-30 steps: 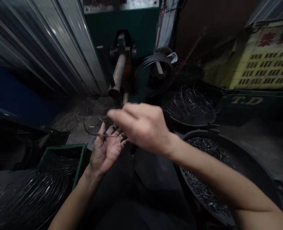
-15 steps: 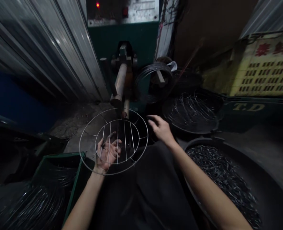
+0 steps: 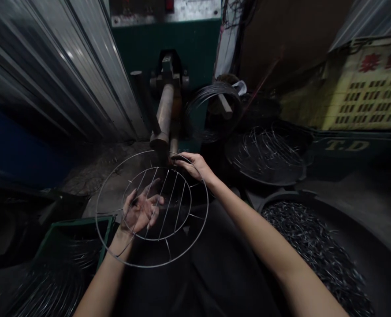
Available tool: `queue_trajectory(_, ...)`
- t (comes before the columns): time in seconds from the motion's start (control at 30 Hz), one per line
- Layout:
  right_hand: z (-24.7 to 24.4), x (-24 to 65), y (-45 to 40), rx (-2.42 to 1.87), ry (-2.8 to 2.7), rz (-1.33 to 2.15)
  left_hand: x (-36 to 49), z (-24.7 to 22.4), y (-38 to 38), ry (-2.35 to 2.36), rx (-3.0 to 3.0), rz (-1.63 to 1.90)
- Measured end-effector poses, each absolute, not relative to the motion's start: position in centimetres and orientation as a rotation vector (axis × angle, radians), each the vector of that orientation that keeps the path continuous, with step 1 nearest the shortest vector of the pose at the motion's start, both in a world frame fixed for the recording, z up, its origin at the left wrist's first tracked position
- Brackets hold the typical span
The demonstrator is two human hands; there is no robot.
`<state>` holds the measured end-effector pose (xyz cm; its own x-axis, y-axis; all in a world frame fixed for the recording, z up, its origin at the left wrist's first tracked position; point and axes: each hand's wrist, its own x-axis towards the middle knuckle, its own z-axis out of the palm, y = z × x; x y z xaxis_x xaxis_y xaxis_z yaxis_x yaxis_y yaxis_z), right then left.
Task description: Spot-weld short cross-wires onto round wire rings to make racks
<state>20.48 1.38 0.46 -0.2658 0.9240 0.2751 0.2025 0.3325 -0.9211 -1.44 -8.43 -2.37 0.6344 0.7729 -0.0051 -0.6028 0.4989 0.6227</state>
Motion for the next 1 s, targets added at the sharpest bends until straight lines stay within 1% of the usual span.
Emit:
queue_trajectory(0.2, 0.3, 20.0, 1.8, -1.046, -1.541, 0.945, -1.9, -1.7, -7.6, 0.305, 0.645, 0.849)
queue_trajectory(0.63, 0.1, 19.4, 3.4, -1.079, -1.618, 0.927, -2.7, -0.9, -6.7, 0.319, 0.638, 0.85)
queue_trajectory(0.9, -0.1, 18.8, 4.2, -1.028, -1.577, 0.98, -2.9, -0.3, -6.9, 0.343, 0.6, 0.837)
queue_trajectory(1.0, 0.3, 19.8, 3.3, -1.078, -1.527, 1.011, -2.7, 0.0, -6.9, 0.349, 0.597, 0.857)
